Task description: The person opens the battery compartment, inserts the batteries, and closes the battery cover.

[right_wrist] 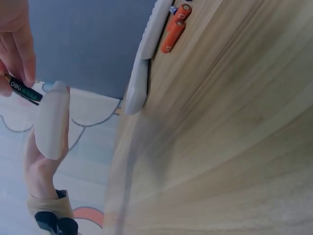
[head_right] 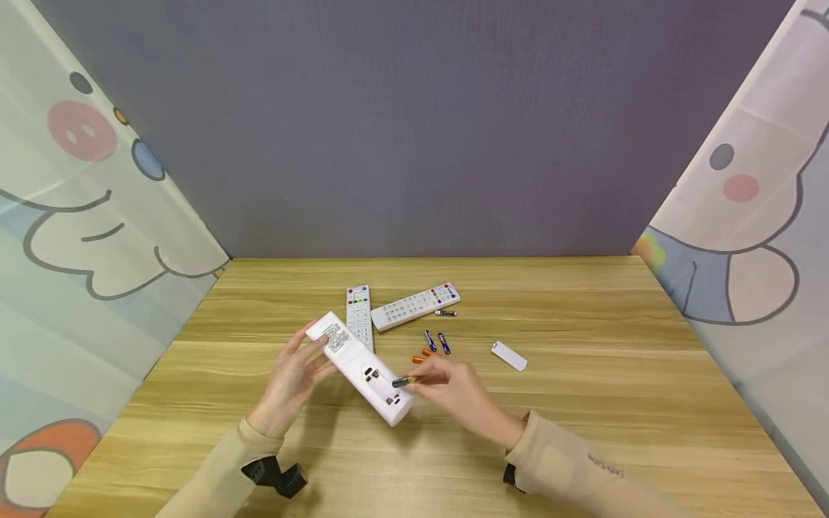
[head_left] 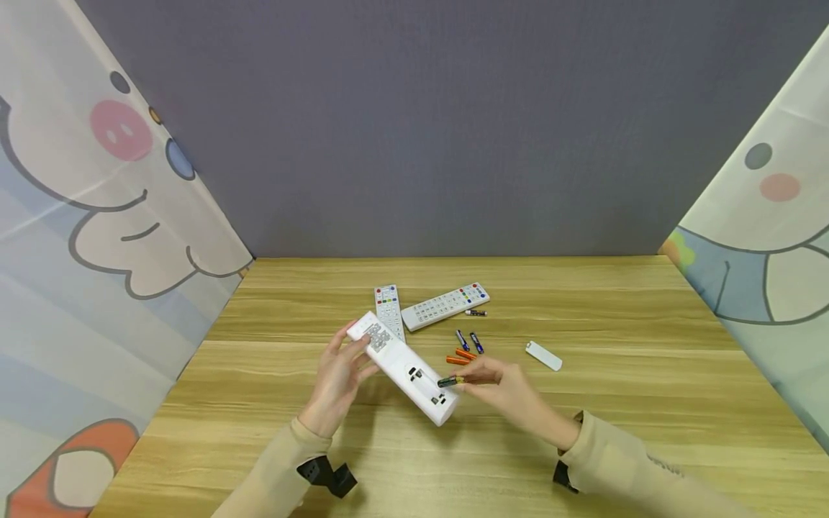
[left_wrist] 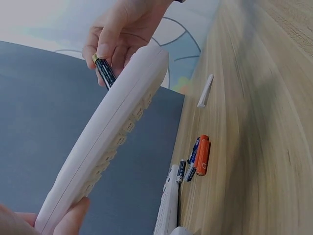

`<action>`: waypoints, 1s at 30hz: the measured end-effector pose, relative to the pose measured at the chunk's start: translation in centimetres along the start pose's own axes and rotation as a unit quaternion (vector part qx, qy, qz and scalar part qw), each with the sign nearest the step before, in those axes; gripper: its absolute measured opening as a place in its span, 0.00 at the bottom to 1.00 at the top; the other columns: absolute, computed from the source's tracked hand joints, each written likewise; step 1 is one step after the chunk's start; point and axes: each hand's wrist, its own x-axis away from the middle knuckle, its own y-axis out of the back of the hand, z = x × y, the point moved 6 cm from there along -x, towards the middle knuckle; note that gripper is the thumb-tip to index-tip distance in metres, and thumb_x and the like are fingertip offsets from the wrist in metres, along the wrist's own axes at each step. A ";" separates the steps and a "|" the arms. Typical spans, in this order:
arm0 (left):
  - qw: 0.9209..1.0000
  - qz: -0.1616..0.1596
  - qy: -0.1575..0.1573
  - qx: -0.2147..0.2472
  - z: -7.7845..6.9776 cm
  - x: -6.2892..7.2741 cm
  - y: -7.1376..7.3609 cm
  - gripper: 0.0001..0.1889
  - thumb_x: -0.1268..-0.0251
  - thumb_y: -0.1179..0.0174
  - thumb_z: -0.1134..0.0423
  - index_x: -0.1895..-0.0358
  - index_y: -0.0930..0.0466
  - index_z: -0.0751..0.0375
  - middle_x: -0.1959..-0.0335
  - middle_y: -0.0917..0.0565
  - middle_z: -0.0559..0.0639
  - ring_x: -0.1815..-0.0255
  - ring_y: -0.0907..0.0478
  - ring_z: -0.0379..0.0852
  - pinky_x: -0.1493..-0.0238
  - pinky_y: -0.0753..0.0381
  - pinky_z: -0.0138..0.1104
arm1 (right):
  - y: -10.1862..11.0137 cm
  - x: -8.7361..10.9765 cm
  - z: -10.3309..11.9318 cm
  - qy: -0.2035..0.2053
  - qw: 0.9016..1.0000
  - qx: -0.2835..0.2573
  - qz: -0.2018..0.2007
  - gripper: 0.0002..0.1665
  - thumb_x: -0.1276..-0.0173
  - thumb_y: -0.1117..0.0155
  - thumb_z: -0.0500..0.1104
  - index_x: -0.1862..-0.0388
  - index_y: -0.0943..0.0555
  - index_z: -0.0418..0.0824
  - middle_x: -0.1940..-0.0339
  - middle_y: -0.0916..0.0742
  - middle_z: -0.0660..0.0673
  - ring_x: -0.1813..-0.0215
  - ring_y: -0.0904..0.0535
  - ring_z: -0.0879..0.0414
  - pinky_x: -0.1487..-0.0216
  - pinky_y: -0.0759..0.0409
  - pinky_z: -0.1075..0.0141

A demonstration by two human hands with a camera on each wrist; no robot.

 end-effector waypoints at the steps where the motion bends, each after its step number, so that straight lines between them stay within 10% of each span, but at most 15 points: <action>1: 1.000 0.000 0.000 -0.002 0.0 0.0 0.0 0.25 0.39 0.53 0.73 0.37 0.44 0.60 0.54 0.28 0.57 0.65 0.22 0.45 0.60 0.20 0.38 | -0.1 0.1 0.2 0.015 1.000 0.005 -0.005 0.06 0.46 0.36 0.37 0.67 0.21 0.38 0.64 0.15 0.41 0.63 0.19 0.59 0.61 0.19 0.66; 8: 1.000 -0.003 0.002 -0.008 0.0 0.1 -0.2 0.25 0.38 0.53 0.72 0.37 0.43 0.59 0.52 0.29 0.58 0.65 0.22 0.45 0.60 0.20 0.38 | -0.7 0.8 1.6 0.147 0.986 0.075 -0.034 0.10 0.53 0.32 0.32 0.70 0.20 0.39 0.67 0.15 0.44 0.62 0.19 0.55 0.58 0.21 0.70; 16: 1.000 -0.002 0.002 -0.001 0.2 0.0 -0.3 0.26 0.39 0.52 0.72 0.37 0.44 0.60 0.54 0.28 0.56 0.66 0.21 0.45 0.62 0.19 0.37 | -1.4 1.1 2.9 0.328 0.936 0.117 -0.045 0.07 0.47 0.35 0.35 0.71 0.24 0.34 0.68 0.16 0.39 0.66 0.19 0.48 0.56 0.22 0.71; 30: 1.000 0.008 -0.005 -0.005 0.3 0.2 -0.9 0.26 0.39 0.51 0.72 0.37 0.44 0.60 0.52 0.28 0.58 0.65 0.21 0.45 0.61 0.19 0.37 | -2.1 0.8 1.9 0.290 0.943 0.150 -0.068 0.10 0.52 0.34 0.32 0.72 0.25 0.35 0.66 0.18 0.41 0.63 0.21 0.50 0.56 0.23 0.74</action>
